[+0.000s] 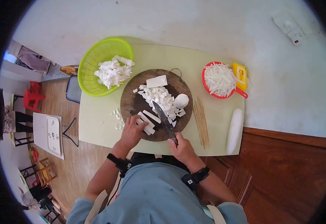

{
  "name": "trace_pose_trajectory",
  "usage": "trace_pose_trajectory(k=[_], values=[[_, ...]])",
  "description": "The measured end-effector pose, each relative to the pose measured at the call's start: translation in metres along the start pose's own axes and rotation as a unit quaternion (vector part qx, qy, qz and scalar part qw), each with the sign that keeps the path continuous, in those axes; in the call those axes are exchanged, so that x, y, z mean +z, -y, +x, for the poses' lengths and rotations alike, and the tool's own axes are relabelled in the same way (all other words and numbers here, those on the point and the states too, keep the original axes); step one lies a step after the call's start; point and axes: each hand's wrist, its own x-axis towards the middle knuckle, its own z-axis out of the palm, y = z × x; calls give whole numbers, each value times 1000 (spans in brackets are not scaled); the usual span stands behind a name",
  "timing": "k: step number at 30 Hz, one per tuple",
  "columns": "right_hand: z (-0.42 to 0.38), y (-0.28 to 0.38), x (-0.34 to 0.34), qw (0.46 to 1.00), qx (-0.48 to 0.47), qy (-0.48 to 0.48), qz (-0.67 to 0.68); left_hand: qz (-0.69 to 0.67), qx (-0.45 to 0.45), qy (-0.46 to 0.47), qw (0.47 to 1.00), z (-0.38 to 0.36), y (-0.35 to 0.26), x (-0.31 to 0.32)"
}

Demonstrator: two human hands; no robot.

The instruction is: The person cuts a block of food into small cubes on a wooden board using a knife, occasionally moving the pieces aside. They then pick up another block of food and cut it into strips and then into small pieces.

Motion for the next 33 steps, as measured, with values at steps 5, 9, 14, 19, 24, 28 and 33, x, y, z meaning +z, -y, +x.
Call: trace_pose_trajectory(k=[5,9,14,19,24,28,33], values=[[-8,-12,4,1000,-1,-12,-17,36,28,55,997,15,-1,-25],[-15,-16,9,1000,12,2,0,54,24,103,993,13,0,-24],[-19,-18,10,1000,20,-14,3,48,14,100,994,0,0,-12],[-21,-17,7,999,37,-32,10,39,52,47,997,-5,-7,-12],[-32,-26,4,998,45,-30,-13,58,67,80,993,9,-6,-3],[-41,-28,3,997,65,-27,-26,98,113,92,984,19,-6,5],[-46,-25,1,996,76,-31,-38,105,120,71,985,19,5,26]])
